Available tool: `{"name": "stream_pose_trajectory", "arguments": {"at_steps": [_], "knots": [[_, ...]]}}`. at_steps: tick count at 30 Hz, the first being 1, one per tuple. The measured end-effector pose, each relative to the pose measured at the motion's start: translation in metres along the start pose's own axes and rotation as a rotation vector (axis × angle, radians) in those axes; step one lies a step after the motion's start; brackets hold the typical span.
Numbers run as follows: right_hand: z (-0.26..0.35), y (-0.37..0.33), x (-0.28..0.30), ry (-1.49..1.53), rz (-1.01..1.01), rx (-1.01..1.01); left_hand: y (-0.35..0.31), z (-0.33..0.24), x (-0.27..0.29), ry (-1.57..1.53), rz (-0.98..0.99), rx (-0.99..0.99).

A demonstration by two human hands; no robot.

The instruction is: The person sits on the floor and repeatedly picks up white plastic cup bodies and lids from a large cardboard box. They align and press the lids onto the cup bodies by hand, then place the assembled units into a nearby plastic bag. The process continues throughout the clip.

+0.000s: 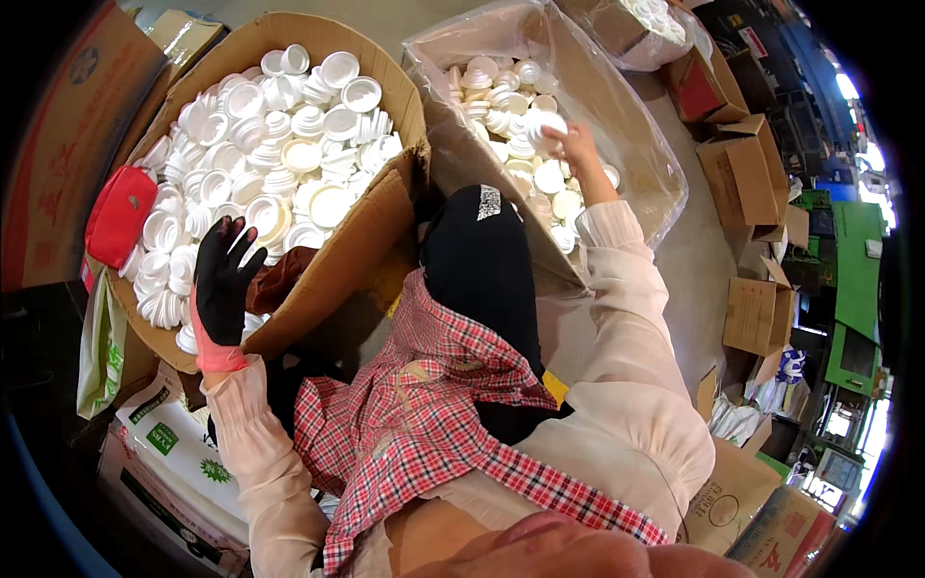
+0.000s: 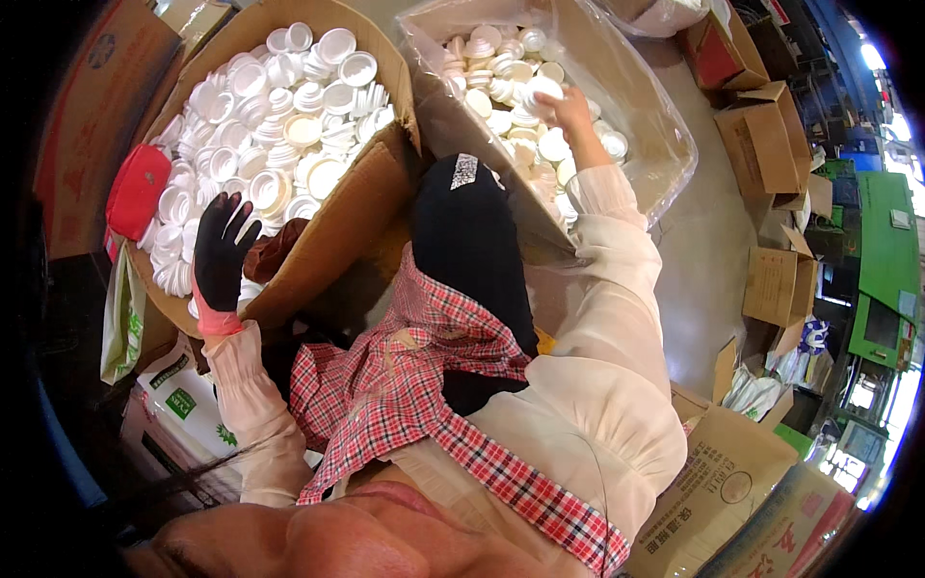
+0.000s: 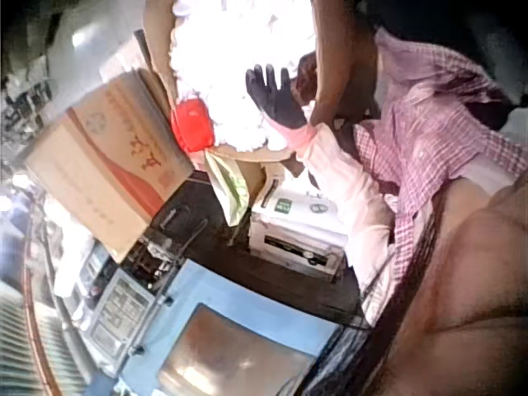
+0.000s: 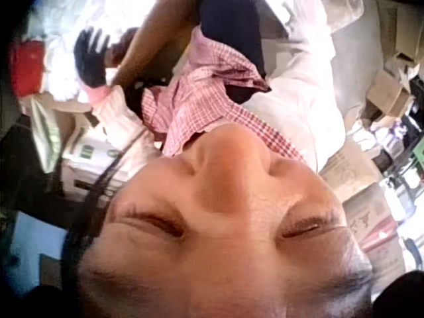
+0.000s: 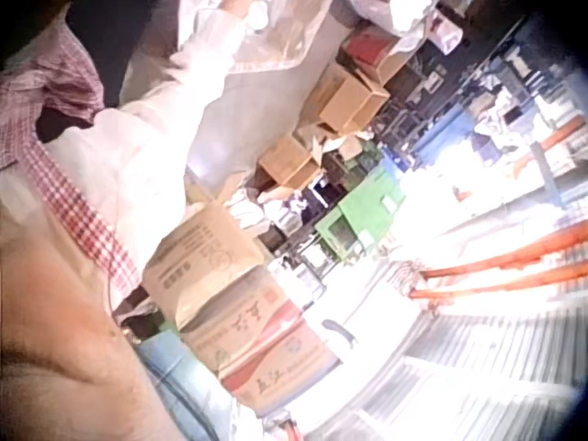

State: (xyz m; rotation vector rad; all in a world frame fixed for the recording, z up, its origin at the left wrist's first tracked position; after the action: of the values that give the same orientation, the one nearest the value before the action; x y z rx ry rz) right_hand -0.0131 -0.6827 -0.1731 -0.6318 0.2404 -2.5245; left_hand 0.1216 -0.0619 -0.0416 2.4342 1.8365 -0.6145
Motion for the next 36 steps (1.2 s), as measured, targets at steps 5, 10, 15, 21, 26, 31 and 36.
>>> {"name": "stream_pose_trajectory", "arguments": {"at_steps": [5,10,15,21,26,31,36], "knots": [[-0.162,0.037,0.014,-0.245,-0.138,-0.225,0.004,0.013,0.015,0.138,-0.085,0.079],[-0.176,0.084,0.060,-0.671,-0.323,0.260,0.013,0.028,0.048,-0.043,-0.076,0.104],[0.001,0.011,-0.080,-0.618,-0.190,0.791,0.006,0.003,0.075,-0.036,-0.311,0.027],[0.188,-0.261,-0.288,-0.393,0.796,0.968,0.013,-0.011,0.062,-0.030,-0.187,-0.095],[0.080,-0.322,-0.389,-1.172,1.030,1.051,0.006,0.002,0.064,-0.033,-0.218,0.056],[0.115,-0.341,-0.397,-1.043,0.903,1.117,-0.002,0.024,0.076,-0.255,-0.270,0.123],[0.203,-0.409,-0.398,-0.332,1.146,0.804,-0.010,0.022,0.068,-0.794,-0.112,0.265]]}}
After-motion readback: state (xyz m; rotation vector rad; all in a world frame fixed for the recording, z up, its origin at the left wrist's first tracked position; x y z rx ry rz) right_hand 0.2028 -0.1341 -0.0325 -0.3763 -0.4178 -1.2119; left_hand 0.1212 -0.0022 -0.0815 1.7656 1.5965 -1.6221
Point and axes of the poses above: each hand's wrist, its own y-axis towards the middle knuckle, its own x-axis out of the back of the hand, z = x × y, the point moved 10 cm from there along y, towards the middle knuckle, and after that the axes turned 12 degrees about -z, right-handed, at the moved point
